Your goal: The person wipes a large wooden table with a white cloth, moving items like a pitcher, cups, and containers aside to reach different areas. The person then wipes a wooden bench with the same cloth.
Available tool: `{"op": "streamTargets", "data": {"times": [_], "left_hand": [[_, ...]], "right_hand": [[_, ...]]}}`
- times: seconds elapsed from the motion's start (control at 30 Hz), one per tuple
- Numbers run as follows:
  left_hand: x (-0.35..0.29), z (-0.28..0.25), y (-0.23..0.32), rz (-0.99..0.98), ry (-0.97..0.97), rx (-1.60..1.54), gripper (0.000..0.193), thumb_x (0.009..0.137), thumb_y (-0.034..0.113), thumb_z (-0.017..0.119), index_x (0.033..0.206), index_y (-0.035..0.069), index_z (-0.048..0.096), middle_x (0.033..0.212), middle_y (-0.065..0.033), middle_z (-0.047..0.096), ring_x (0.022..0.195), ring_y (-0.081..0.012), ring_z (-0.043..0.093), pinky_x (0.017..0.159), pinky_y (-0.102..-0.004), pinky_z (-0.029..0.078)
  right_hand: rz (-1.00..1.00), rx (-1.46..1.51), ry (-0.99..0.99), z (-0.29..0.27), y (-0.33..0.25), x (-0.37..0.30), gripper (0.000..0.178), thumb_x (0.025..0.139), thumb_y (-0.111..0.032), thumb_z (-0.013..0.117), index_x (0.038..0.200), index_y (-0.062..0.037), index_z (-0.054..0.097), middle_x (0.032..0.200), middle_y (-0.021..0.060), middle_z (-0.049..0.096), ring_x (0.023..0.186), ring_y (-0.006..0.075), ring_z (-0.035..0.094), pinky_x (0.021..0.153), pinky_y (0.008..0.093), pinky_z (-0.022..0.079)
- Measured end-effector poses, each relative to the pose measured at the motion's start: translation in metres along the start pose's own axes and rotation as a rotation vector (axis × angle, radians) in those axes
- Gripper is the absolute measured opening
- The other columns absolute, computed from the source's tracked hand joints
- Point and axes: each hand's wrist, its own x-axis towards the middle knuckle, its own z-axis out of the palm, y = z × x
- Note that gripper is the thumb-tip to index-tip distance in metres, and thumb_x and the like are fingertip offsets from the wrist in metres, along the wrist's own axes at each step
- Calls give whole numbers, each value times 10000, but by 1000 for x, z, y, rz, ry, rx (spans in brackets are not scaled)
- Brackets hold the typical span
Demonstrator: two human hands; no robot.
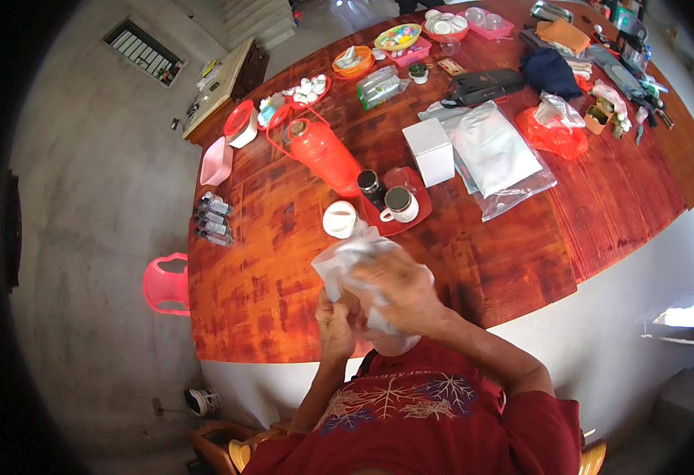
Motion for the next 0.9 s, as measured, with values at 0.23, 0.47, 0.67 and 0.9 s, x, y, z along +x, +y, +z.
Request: {"op": "streamTargets", "data": {"times": [0.23,0.47,0.67,0.9], "left_hand": [[-9,18,6,-6,82,-18,106,930,140,557,982,60,511,572,47,404,395,-56,346,370,-247,320],[-9,-11,9,-106,-63,-143,241,1007,289,468,841,114,468,505,31,303,365,-66,255,330,-257,208],[1,-32,-9,-193,-105,-199,517,895,668,406,717,189,328,497,61,201,358,-77,135,342,-246,127],[-6,-55,-11,-222,244,-163,437,987,512,394,692,197,326,475,70,181,341,-62,143,306,-228,134]], "right_hand": [[-279,-217,92,21,26,-7,278,748,-92,674,1021,-123,633,1069,77,538,938,233,502,812,343,447],[662,594,34,26,105,5,259,938,-218,526,1118,-40,576,904,40,590,832,124,548,757,271,447],[839,1224,-197,48,181,-18,373,966,-341,486,1213,-78,581,1079,25,610,982,91,565,827,267,474],[873,658,-505,20,100,-76,499,983,-380,397,1311,-22,510,1219,104,598,1091,194,568,952,334,422]]}}
